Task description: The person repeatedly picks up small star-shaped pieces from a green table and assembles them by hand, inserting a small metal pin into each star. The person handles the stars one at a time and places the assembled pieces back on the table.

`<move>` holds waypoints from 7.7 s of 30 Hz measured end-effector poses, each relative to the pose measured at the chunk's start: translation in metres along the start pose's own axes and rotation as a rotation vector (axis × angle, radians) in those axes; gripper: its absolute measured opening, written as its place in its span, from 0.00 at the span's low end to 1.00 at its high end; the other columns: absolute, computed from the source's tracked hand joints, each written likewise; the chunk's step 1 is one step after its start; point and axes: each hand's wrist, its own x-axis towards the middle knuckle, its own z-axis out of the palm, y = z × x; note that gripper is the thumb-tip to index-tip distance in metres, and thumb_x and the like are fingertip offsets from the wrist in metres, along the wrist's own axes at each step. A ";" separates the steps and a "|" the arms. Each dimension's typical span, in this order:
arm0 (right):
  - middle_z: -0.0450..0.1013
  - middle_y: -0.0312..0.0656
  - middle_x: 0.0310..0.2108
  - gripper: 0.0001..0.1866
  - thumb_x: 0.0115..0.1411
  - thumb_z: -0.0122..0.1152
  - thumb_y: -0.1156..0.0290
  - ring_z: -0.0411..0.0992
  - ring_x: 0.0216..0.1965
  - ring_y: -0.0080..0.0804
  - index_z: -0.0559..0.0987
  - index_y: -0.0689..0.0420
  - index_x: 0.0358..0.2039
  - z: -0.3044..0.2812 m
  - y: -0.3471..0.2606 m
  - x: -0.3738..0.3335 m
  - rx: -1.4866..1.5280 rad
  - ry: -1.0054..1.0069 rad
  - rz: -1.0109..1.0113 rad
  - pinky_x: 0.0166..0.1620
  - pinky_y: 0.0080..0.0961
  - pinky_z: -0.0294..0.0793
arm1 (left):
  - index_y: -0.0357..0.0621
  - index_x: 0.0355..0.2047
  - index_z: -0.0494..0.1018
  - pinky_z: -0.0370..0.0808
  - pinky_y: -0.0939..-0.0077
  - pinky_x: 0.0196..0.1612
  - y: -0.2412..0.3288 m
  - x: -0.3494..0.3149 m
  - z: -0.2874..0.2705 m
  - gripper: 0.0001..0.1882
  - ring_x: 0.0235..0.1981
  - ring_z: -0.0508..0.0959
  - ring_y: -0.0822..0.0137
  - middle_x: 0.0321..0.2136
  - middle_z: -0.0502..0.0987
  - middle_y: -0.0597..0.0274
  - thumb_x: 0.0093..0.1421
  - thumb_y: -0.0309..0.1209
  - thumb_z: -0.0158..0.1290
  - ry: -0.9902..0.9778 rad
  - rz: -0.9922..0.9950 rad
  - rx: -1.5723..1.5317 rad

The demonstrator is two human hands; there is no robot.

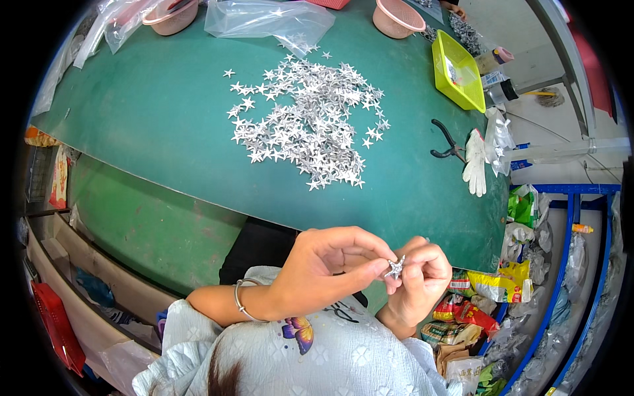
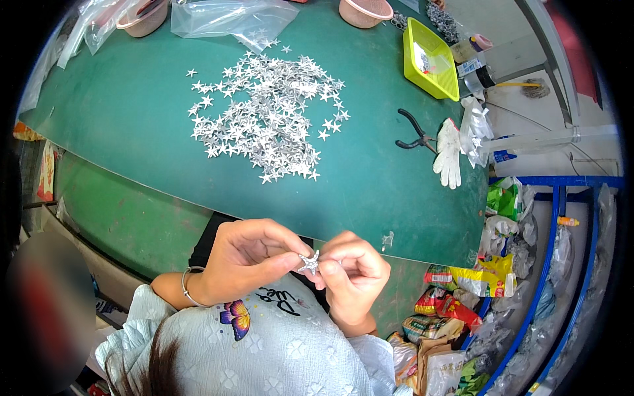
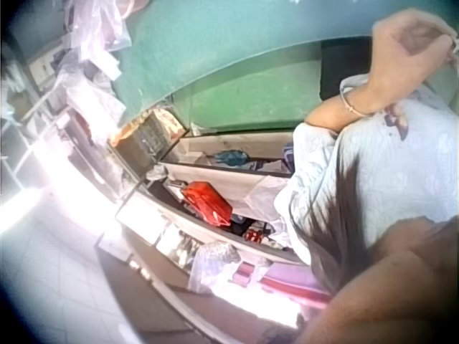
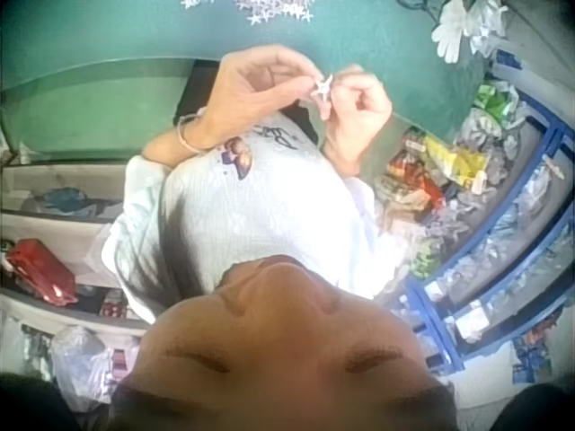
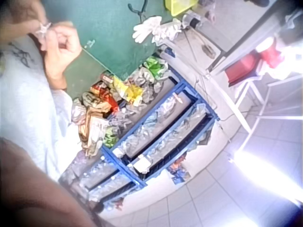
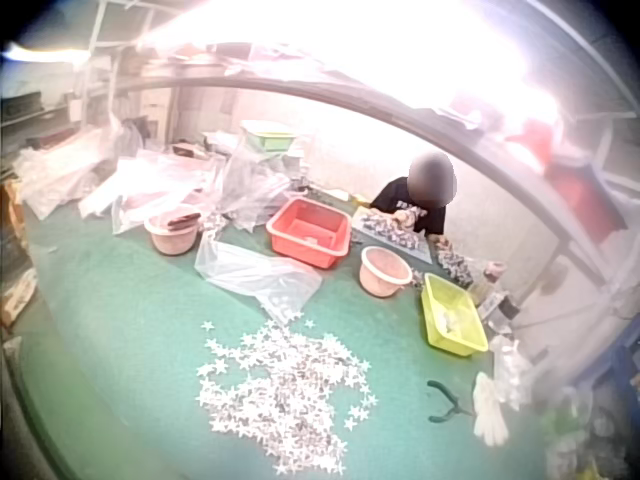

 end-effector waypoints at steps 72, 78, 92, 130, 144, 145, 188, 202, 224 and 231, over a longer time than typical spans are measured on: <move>0.68 0.44 0.26 0.13 0.50 0.61 0.69 0.67 0.20 0.36 0.75 0.59 0.36 -0.032 0.123 0.104 -1.062 -0.089 -0.066 0.26 0.29 0.67 | 0.29 0.31 0.71 0.72 0.85 0.30 -0.062 0.038 -0.097 0.04 0.26 0.76 0.75 0.26 0.76 0.59 0.54 0.19 0.50 0.549 0.149 0.889; 0.69 0.42 0.25 0.05 0.51 0.59 0.73 0.69 0.21 0.37 0.76 0.58 0.29 -0.053 0.117 0.094 -1.087 -0.065 -0.054 0.25 0.29 0.68 | 0.34 0.30 0.71 0.72 0.79 0.27 -0.053 0.040 -0.108 0.04 0.27 0.76 0.68 0.28 0.75 0.55 0.52 0.18 0.52 0.605 0.318 1.068; 0.73 0.46 0.31 0.11 0.53 0.56 0.73 0.72 0.28 0.45 0.74 0.57 0.39 -0.030 0.088 0.120 -1.221 -0.029 0.047 0.31 0.34 0.70 | 0.43 0.38 0.70 0.56 0.52 0.55 -0.034 0.070 -0.119 0.15 0.49 0.66 0.55 0.44 0.67 0.57 0.49 0.20 0.52 0.193 0.297 1.657; 0.74 0.43 0.28 0.12 0.53 0.54 0.86 0.73 0.32 0.25 0.70 0.68 0.40 -0.036 0.030 0.043 -0.051 -0.059 0.160 0.36 0.18 0.72 | 0.27 0.40 0.69 0.73 0.77 0.38 -0.030 0.053 -0.024 0.15 0.32 0.73 0.72 0.31 0.71 0.57 0.50 0.12 0.51 0.156 0.085 0.279; 0.74 0.44 0.27 0.10 0.54 0.53 0.85 0.73 0.30 0.24 0.70 0.66 0.38 -0.013 0.028 0.038 -0.014 -0.059 0.149 0.34 0.17 0.72 | 0.29 0.41 0.69 0.72 0.78 0.38 -0.019 0.039 -0.032 0.14 0.33 0.75 0.70 0.30 0.72 0.58 0.51 0.13 0.51 0.141 0.152 0.183; 0.74 0.44 0.27 0.10 0.55 0.53 0.85 0.73 0.30 0.24 0.70 0.66 0.39 -0.012 0.028 0.037 -0.004 -0.061 0.151 0.34 0.17 0.72 | 0.29 0.41 0.69 0.72 0.77 0.39 -0.018 0.038 -0.032 0.14 0.33 0.74 0.71 0.30 0.72 0.58 0.51 0.13 0.51 0.137 0.140 0.179; 0.69 0.45 0.32 0.09 0.46 0.60 0.80 0.67 0.35 0.41 0.75 0.62 0.30 -0.066 0.117 0.081 -1.119 -0.055 -0.191 0.38 0.31 0.67 | 0.37 0.40 0.67 0.71 0.77 0.39 -0.021 0.037 -0.045 0.12 0.36 0.73 0.70 0.37 0.73 0.56 0.54 0.17 0.48 0.243 -0.045 -0.054; 0.72 0.42 0.28 0.05 0.48 0.59 0.82 0.68 0.30 0.32 0.77 0.65 0.28 -0.065 0.103 0.077 -0.989 0.029 -0.191 0.35 0.23 0.67 | 0.37 0.39 0.69 0.64 0.81 0.35 -0.044 0.038 -0.064 0.10 0.30 0.66 0.77 0.29 0.68 0.69 0.56 0.23 0.48 0.448 -0.106 -0.092; 0.74 0.43 0.25 0.07 0.42 0.63 0.83 0.69 0.26 0.31 0.77 0.65 0.26 -0.019 0.027 0.050 -0.562 -0.111 -0.168 0.32 0.23 0.67 | 0.35 0.40 0.72 0.62 0.90 0.26 -0.021 0.037 -0.039 0.14 0.24 0.63 0.84 0.25 0.68 0.70 0.52 0.16 0.52 0.192 0.014 0.256; 0.73 0.44 0.26 0.08 0.42 0.62 0.86 0.69 0.28 0.31 0.77 0.65 0.27 -0.016 0.026 0.048 -0.485 -0.098 -0.206 0.33 0.23 0.67 | 0.34 0.34 0.73 0.61 0.89 0.25 -0.020 0.034 -0.039 0.08 0.22 0.63 0.83 0.23 0.70 0.70 0.52 0.20 0.55 0.153 -0.035 0.179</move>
